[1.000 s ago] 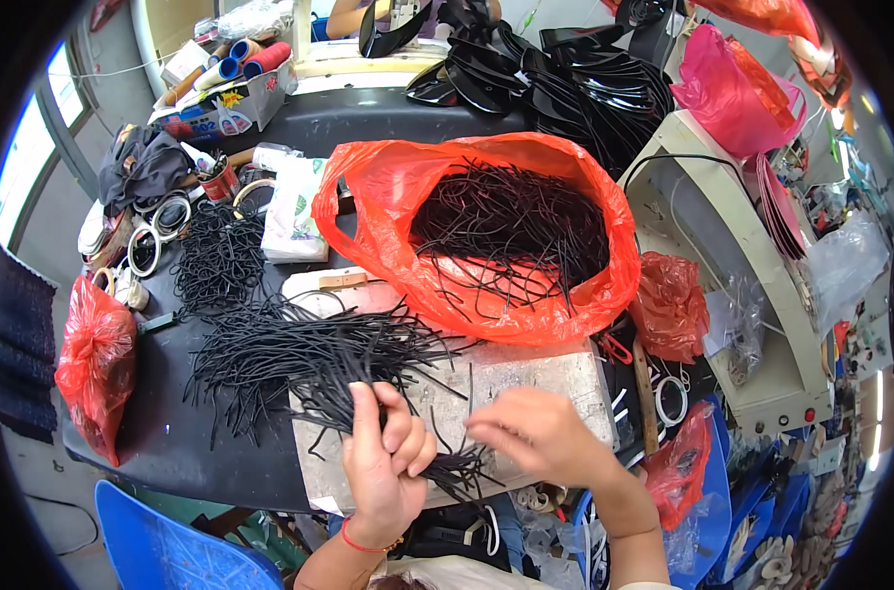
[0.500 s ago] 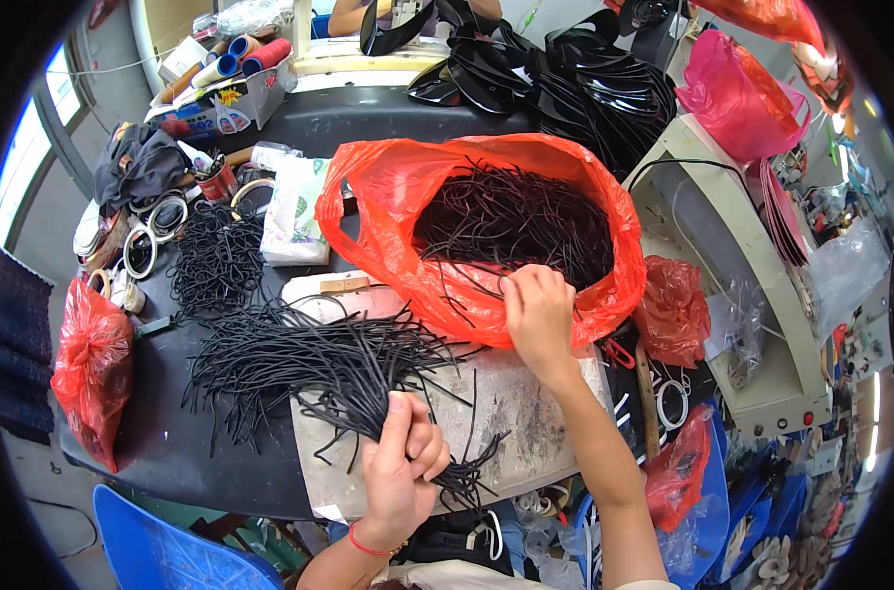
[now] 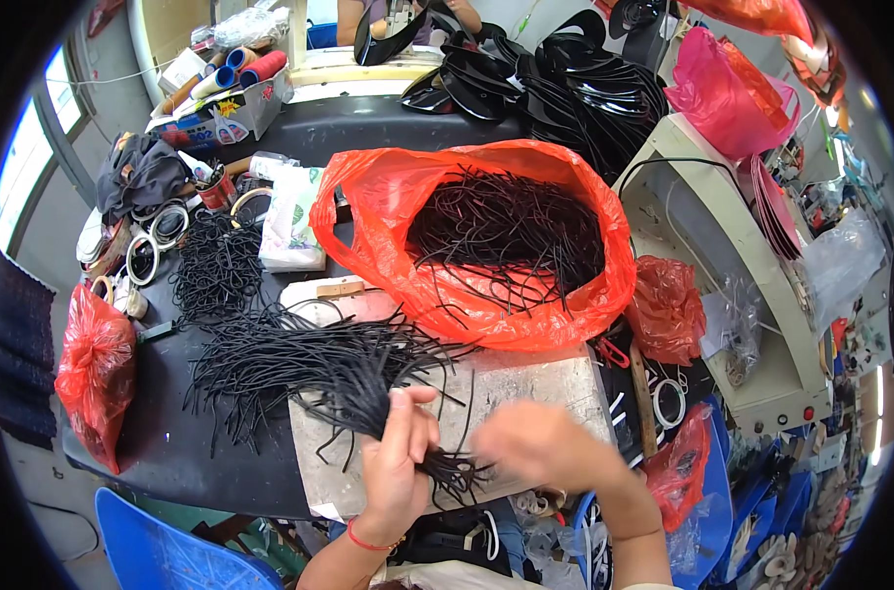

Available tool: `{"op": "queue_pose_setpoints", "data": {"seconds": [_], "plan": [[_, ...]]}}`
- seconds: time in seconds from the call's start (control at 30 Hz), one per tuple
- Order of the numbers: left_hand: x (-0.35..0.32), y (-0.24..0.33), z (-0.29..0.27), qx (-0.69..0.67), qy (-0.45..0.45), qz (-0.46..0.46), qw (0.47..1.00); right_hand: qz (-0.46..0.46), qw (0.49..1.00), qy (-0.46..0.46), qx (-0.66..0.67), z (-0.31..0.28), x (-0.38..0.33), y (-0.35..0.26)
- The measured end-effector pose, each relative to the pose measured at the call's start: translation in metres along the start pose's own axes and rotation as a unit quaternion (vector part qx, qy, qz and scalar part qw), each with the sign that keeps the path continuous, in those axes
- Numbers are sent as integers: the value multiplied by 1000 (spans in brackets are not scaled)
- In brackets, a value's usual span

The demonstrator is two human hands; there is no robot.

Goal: The person sits at a cluttered workbench and repeatedly picks up short black cords from a red plastic bag. They tie the cords into small loops or knots by hand and place the finished items onto a pile on the table.

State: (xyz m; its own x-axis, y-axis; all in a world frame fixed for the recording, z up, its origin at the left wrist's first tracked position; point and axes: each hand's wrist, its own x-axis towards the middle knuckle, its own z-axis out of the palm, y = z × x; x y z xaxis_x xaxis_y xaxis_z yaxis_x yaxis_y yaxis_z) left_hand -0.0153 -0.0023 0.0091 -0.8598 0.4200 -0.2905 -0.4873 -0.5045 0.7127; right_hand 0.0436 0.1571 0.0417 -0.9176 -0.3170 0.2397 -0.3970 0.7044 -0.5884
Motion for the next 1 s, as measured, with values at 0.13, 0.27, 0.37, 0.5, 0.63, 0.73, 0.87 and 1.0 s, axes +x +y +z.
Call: {"op": "queue_pose_setpoints", "data": {"seconds": [0.13, 0.27, 0.37, 0.5, 0.63, 0.73, 0.87, 1.0], "plan": [[-8, 1, 10, -58, -17, 65, 996, 130, 953, 215, -170, -5, 29, 95], [-7, 6, 4, -80, -38, 32, 996, 147, 886, 137, -417, 18, 46, 134], [-6, 6, 0, -77, -25, 19, 997, 155, 855, 97, -485, 31, 47, 130], [-5, 4, 2, -73, -11, -1, 997, 148, 874, 150, -438, 11, 39, 125], [-2, -2, 4, -61, -12, -24, 998, 137, 890, 231, -367, -10, 31, 116], [-2, -2, 7, -46, -11, -46, 998, 107, 909, 306, -261, -19, 32, 99], [2, -8, 1, -55, -32, -10, 998, 127, 942, 309, -39, -18, 30, 32], [3, -12, 10, -26, -47, 62, 997, 201, 921, 239, 231, -1, 25, -9]]}}
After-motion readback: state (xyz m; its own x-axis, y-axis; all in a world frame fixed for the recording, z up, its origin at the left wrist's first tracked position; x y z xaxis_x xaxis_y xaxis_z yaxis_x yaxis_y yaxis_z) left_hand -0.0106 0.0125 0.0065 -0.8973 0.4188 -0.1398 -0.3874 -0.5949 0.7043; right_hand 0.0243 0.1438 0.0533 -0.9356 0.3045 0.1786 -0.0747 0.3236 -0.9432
